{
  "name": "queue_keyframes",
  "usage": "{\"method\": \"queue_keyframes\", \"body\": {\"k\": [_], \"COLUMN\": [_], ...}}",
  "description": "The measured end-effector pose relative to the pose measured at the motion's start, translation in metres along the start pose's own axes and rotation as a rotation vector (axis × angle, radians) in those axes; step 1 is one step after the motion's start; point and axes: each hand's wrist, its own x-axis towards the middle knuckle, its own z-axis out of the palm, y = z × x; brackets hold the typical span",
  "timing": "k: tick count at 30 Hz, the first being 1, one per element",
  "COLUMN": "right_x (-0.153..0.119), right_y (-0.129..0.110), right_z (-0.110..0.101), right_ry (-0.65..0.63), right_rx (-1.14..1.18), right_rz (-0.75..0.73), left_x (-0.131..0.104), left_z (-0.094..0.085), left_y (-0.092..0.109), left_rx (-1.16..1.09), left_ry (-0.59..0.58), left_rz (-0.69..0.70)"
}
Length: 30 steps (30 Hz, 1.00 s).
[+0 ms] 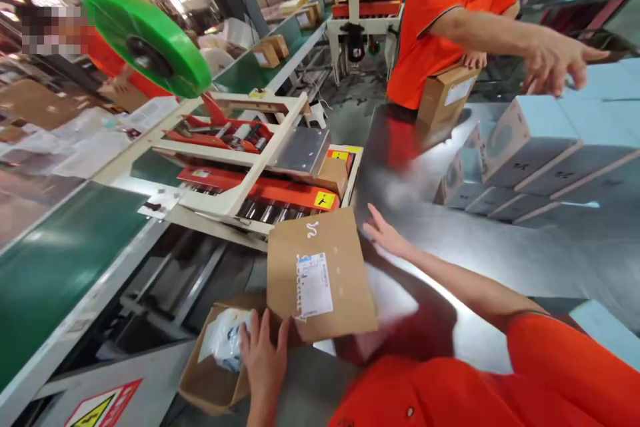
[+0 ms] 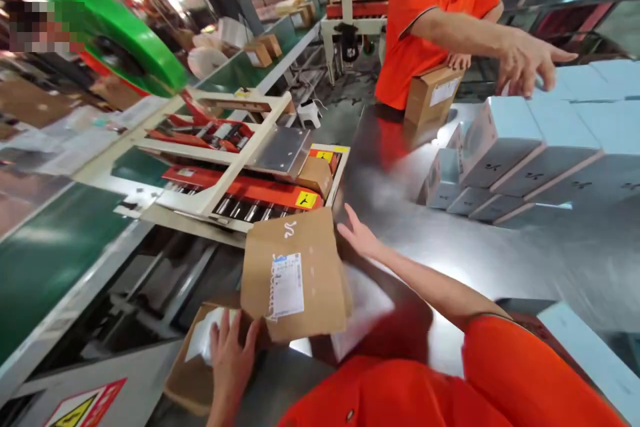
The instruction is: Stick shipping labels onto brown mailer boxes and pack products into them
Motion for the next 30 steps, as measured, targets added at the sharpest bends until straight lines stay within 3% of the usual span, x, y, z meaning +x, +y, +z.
{"method": "queue_keyframes", "body": {"k": [3, 5, 6, 8, 12, 14, 16, 19, 22, 23, 25, 28, 30], "right_x": [-0.127, -0.180, -0.193, -0.196, -0.162, -0.157, -0.171, -0.225, -0.290, -0.307, -0.327, -0.332, -0.334], "right_y": [0.028, 0.037, 0.040, 0.041, 0.029, 0.022, 0.018, 0.022, 0.032, 0.036, 0.044, 0.055, 0.061], "right_z": [0.037, 0.049, 0.048, 0.029, -0.054, -0.090, -0.109, -0.106, -0.084, -0.077, -0.067, -0.064, -0.066], "right_ry": [-0.037, -0.079, -0.111, -0.078, 0.385, 0.424, 0.451, 0.562, 0.428, 0.388, 0.487, 0.804, 0.814], "right_rx": [0.049, 0.052, 0.048, 0.029, 0.015, 0.122, 0.212, 0.255, 0.205, 0.163, 0.061, -0.095, -0.178], "right_rz": [0.069, 0.173, 0.234, 0.292, 0.148, 0.025, -0.022, -0.007, -0.038, -0.044, -0.021, -0.016, -0.103], "left_x": [-0.009, -0.020, -0.027, -0.045, -0.084, -0.097, -0.102, -0.094, -0.079, -0.076, -0.075, -0.081, -0.081], "left_z": [-0.008, -0.011, -0.011, -0.009, -0.001, 0.000, 0.001, 0.011, 0.036, 0.045, 0.057, 0.060, 0.059], "left_y": [0.037, 0.066, 0.080, 0.105, 0.138, 0.151, 0.166, 0.198, 0.234, 0.244, 0.255, 0.252, 0.249], "left_rx": [-0.270, -0.526, -0.628, -0.789, -1.136, -1.265, -1.285, -1.212, -1.177, -1.164, -1.113, -0.965, -0.851], "left_ry": [-0.119, -0.213, -0.244, -0.289, -0.559, -0.693, -0.738, -0.640, -0.348, -0.297, -0.392, -0.688, -0.726], "left_rz": [-0.009, -0.115, -0.163, -0.197, -0.171, -0.201, -0.249, -0.245, -0.128, -0.049, 0.198, 0.589, 0.610]}}
